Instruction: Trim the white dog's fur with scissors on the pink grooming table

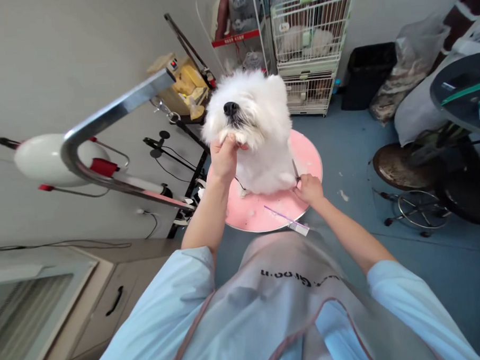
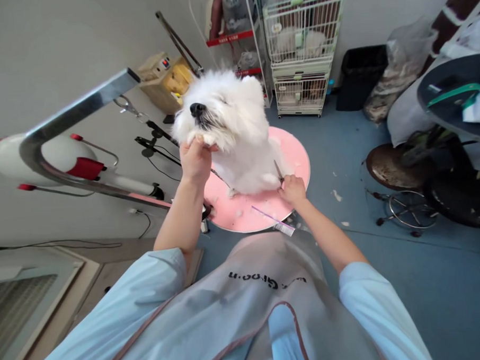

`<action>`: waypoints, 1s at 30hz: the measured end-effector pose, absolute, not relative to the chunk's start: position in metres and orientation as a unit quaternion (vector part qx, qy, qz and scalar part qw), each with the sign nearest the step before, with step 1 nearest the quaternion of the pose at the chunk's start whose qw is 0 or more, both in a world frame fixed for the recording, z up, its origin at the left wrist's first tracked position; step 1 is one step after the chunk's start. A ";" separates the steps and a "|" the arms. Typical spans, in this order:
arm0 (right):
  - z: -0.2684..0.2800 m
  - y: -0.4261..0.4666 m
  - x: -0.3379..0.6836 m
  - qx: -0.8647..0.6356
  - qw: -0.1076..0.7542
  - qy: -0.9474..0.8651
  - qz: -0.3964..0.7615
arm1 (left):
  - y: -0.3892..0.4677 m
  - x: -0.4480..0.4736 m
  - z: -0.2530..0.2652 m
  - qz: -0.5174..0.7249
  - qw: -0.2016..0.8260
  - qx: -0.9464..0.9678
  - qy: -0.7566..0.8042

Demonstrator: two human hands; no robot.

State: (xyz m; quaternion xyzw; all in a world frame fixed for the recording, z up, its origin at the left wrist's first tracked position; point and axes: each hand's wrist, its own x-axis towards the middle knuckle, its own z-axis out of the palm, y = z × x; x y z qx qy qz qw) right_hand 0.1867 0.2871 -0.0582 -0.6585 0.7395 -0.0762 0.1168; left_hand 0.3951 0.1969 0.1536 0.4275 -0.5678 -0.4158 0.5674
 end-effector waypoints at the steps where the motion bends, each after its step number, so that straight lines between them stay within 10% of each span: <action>1: -0.057 0.285 0.191 -0.666 0.110 0.734 -0.081 | 0.196 0.396 0.155 -0.419 0.576 0.418 -0.564; 30: -0.049 0.304 0.222 -0.626 0.040 0.772 -0.101 | 0.175 0.401 0.145 -0.506 0.569 0.243 -0.601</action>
